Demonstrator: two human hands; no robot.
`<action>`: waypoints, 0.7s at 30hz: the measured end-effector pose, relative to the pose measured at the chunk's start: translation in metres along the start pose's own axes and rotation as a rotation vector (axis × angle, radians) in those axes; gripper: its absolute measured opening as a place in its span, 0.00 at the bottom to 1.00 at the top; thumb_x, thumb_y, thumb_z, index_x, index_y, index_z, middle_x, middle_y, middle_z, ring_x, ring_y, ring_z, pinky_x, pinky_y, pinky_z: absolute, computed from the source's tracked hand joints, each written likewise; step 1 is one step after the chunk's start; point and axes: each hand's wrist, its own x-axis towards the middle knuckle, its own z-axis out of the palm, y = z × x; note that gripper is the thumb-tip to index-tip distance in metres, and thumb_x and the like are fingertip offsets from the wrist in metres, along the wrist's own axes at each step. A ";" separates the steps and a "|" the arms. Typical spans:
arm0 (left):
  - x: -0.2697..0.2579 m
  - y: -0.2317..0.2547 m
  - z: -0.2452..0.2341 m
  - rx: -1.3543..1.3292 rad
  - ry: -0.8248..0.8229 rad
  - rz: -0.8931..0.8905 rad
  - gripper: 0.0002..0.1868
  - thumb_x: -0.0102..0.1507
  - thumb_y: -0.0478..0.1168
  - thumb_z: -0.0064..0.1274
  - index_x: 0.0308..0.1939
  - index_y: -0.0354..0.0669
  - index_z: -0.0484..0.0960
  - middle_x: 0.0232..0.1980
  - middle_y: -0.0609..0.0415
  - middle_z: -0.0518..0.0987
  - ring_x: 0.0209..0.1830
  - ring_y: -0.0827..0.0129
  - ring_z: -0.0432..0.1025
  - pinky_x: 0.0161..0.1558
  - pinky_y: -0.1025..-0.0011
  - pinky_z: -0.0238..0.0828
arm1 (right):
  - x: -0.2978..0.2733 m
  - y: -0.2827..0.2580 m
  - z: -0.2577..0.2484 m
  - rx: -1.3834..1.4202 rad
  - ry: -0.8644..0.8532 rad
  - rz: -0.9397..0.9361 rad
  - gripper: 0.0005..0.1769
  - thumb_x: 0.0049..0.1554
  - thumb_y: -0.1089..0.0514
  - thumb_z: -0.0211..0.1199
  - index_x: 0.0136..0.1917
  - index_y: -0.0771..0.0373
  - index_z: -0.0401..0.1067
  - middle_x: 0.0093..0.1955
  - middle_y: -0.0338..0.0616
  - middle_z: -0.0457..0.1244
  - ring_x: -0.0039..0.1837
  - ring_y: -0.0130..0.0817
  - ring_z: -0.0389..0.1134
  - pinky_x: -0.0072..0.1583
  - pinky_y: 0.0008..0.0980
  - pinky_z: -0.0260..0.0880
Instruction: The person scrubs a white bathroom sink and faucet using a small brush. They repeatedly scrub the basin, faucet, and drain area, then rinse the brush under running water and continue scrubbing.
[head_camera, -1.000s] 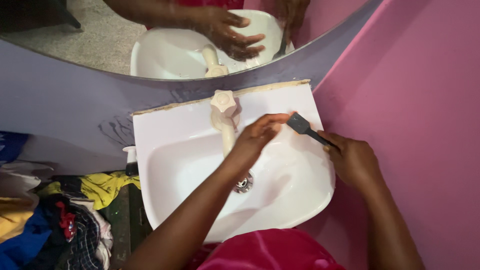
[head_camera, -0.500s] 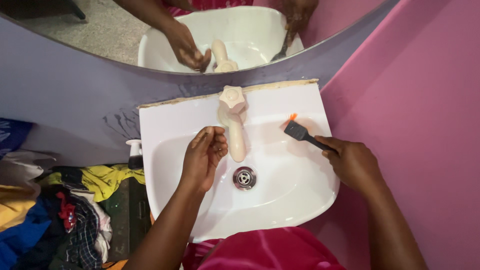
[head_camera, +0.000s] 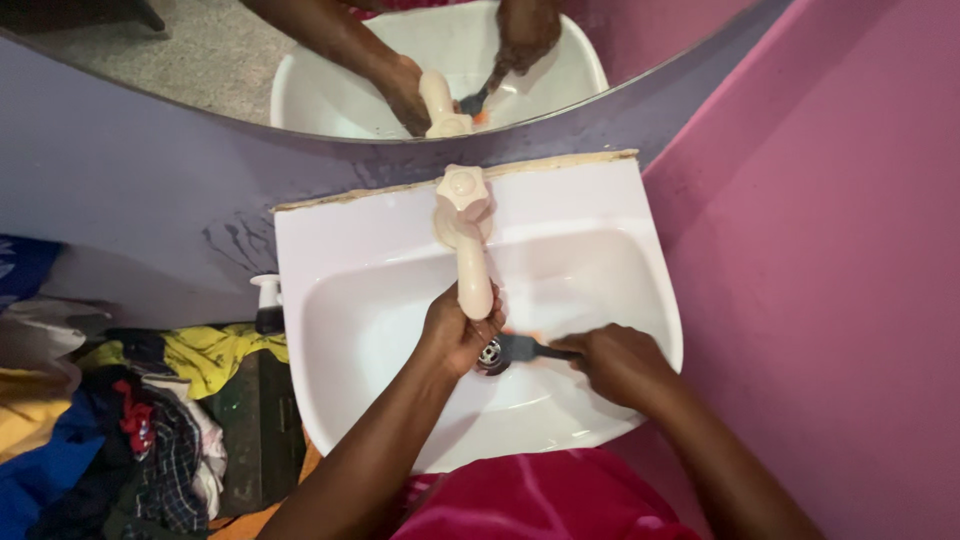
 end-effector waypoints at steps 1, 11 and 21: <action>0.000 0.002 -0.001 -0.023 0.046 -0.010 0.10 0.71 0.38 0.44 0.50 0.34 0.73 0.38 0.50 0.77 0.34 0.67 0.74 0.37 0.69 0.76 | -0.003 0.006 -0.004 0.007 -0.008 0.031 0.23 0.58 0.56 0.61 0.64 0.33 0.75 0.50 0.42 0.72 0.47 0.42 0.73 0.48 0.45 0.72; -0.012 0.007 0.023 -0.009 0.136 -0.054 0.08 0.71 0.38 0.42 0.46 0.36 0.73 0.36 0.51 0.76 0.32 0.68 0.72 0.34 0.70 0.74 | 0.003 0.011 -0.020 0.054 0.107 0.133 0.23 0.61 0.57 0.58 0.65 0.30 0.75 0.53 0.38 0.72 0.45 0.38 0.74 0.48 0.41 0.73; -0.017 0.001 0.018 0.044 0.167 -0.106 0.07 0.70 0.33 0.39 0.42 0.36 0.73 0.35 0.51 0.75 0.30 0.68 0.69 0.34 0.72 0.73 | 0.003 0.015 -0.024 0.052 0.264 0.208 0.21 0.62 0.55 0.58 0.67 0.38 0.73 0.49 0.42 0.72 0.44 0.41 0.72 0.47 0.44 0.73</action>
